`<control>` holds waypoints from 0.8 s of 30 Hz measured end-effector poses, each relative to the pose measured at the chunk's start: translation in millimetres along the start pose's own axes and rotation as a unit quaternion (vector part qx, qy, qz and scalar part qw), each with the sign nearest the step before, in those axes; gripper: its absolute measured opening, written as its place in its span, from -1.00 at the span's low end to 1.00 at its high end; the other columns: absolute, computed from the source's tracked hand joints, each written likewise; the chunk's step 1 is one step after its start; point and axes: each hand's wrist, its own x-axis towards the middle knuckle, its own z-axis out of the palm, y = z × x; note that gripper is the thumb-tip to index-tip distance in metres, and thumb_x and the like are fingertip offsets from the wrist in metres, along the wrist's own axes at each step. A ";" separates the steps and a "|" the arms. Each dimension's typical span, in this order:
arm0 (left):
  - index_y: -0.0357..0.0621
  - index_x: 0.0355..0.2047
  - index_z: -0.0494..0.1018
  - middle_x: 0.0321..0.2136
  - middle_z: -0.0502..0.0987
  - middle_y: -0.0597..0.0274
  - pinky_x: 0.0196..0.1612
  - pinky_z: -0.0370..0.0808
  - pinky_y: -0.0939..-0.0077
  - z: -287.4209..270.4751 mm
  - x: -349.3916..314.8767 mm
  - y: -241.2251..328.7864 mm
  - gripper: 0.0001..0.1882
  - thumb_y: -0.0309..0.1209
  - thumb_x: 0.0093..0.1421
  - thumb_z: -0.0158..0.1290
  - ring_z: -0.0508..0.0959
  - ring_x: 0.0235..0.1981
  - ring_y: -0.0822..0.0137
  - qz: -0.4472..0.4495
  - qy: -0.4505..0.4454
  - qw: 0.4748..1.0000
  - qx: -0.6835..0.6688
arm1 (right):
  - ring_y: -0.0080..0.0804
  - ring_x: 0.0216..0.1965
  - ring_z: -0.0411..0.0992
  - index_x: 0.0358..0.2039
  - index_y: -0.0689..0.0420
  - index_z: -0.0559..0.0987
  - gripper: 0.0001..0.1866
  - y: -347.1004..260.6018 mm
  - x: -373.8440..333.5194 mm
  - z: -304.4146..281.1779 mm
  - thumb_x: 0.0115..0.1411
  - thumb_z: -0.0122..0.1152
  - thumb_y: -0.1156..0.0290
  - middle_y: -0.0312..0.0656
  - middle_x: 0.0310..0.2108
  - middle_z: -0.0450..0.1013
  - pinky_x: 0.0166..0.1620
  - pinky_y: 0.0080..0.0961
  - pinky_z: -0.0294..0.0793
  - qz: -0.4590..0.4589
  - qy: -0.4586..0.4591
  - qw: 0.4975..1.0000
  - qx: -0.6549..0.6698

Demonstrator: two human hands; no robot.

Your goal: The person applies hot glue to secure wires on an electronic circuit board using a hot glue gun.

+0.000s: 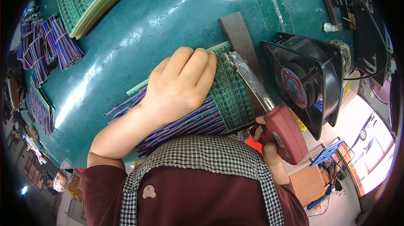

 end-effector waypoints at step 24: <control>-0.34 -0.38 0.50 -0.45 0.40 0.25 -0.51 0.41 0.63 6.3 2.0 -4.5 -0.73 -0.52 -0.17 0.08 0.44 -0.45 0.41 0.037 0.028 0.998 0.045 | -0.54 -0.51 0.49 0.18 0.41 0.24 -0.21 9.3 2.2 -4.3 -0.01 0.38 0.42 -0.15 -0.40 0.52 -0.41 -0.61 0.48 0.010 -0.037 0.999 -0.020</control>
